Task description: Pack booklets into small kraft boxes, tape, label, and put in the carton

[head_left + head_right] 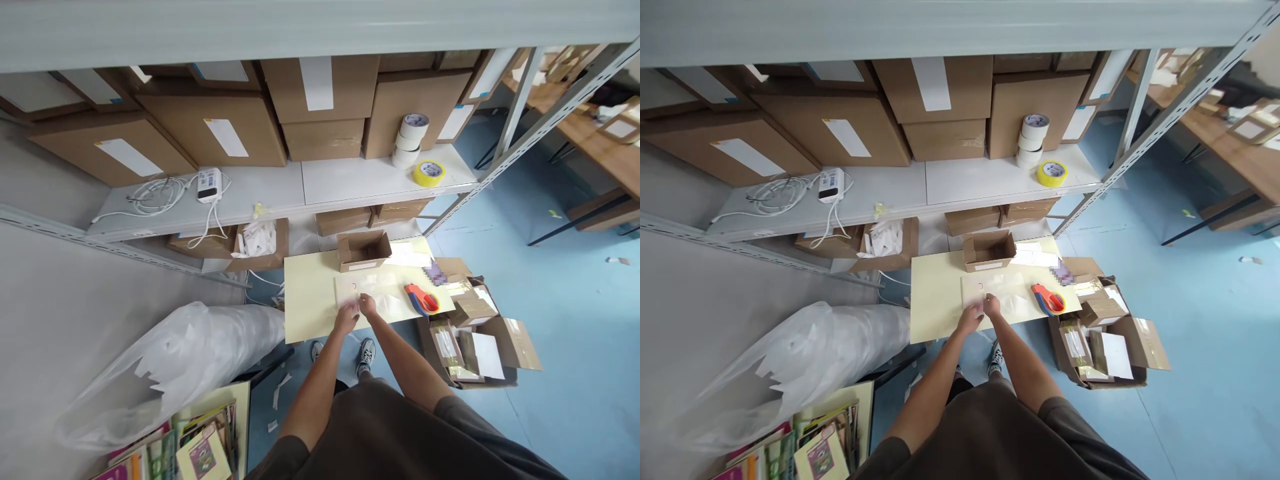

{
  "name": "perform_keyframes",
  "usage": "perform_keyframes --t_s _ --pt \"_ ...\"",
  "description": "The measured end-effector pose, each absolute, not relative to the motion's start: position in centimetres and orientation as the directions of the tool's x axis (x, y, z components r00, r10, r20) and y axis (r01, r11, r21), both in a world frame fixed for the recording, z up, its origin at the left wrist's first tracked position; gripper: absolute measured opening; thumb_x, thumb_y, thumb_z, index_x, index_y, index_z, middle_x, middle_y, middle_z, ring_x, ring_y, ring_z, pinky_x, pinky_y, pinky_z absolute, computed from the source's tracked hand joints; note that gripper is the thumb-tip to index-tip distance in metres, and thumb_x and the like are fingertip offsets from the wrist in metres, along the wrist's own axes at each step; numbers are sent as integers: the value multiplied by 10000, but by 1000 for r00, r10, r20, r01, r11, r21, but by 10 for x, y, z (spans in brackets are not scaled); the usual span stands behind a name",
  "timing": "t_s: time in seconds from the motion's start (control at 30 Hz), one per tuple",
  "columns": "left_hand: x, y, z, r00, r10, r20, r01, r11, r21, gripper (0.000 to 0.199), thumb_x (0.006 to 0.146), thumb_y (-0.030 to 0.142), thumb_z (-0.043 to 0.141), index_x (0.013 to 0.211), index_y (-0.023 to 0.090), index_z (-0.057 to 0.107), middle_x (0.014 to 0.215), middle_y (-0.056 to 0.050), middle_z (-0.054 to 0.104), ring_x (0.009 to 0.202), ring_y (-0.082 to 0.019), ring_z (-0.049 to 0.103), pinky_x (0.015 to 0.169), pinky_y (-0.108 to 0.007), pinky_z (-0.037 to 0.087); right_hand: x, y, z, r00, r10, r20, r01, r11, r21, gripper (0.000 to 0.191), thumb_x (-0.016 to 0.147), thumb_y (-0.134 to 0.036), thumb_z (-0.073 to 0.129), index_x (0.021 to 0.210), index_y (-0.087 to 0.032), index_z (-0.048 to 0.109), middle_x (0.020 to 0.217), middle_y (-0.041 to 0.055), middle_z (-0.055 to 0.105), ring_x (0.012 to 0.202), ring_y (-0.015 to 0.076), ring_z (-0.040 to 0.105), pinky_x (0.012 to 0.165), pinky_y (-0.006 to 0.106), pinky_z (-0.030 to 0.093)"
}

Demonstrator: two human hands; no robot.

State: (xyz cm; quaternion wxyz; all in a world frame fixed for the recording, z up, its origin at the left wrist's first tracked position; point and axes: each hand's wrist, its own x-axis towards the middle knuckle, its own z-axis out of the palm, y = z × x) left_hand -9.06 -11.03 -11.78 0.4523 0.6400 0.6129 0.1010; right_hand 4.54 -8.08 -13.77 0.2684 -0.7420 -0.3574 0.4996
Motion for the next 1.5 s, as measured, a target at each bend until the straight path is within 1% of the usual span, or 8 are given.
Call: perform_keyframes --t_s 0.1,0.2,0.37,0.5,0.83,1.0,1.2,1.5 --pt "-82 -120 -123 268 832 -486 798 90 595 532 797 151 733 1322 224 697 1600 -150 483 1522 -383 356 1231 -497 322 65 -87 -137 254 828 -499 395 -560 -728 457 806 -266 573 1228 -193 733 1319 128 729 1260 301 661 1127 444 477" --pt "-80 -127 -123 266 835 -481 816 71 574 596 803 134 710 1387 238 651 1638 -150 427 1546 -395 303 1244 -521 288 65 -92 -135 51 881 -471 592 -406 -696 508 845 -214 564 1336 -224 693 1426 82 676 1362 278 600 1177 427 445" --pt "-100 -122 -122 306 872 -383 705 63 707 374 824 77 645 1142 242 755 1378 -126 675 1416 -289 504 1193 -398 367 44 -95 -135 -150 834 -531 720 -276 -637 467 876 -127 551 1297 -242 717 1419 86 683 1373 302 595 1133 424 480" --pt "-128 -104 -128 -31 910 -413 611 344 713 400 861 82 576 1211 208 720 1358 -122 695 1324 -248 594 1117 -352 437 33 -101 -140 -95 829 -551 738 -312 -598 508 884 -136 541 1367 -226 673 1549 97 570 1340 318 624 1137 450 476" --pt "-178 -77 -127 -211 786 -581 441 607 661 95 789 217 743 876 184 725 885 -74 798 846 -205 750 721 -255 548 -16 -100 -142 -147 842 -519 432 -417 -799 464 841 -252 601 1285 -214 731 1338 93 729 1296 304 639 1096 463 498" --pt "-149 -78 -114 -117 871 -477 505 465 727 208 786 245 767 975 206 689 927 -49 778 878 -198 725 798 -270 523 -14 -99 -142 -190 845 -500 158 -476 -865 418 825 -292 603 1205 -214 756 1200 78 785 1156 290 703 1027 461 531" --pt "-93 -77 -124 -58 864 -501 649 414 639 377 784 306 804 1124 200 681 1226 -141 702 1106 -260 678 927 -309 475 51 -106 -144 226 807 -545 169 -584 -794 458 808 -409 606 1182 -194 759 1289 144 742 1234 313 666 1038 467 530" --pt "-120 -82 -141 8 888 -460 513 392 764 325 875 118 602 1162 173 744 1223 -124 741 1161 -218 671 1013 -287 466 44 -104 -144 24 774 -632 88 -632 -770 470 739 -420 764 1159 -211 789 1336 117 724 1331 352 593 1131 496 441"
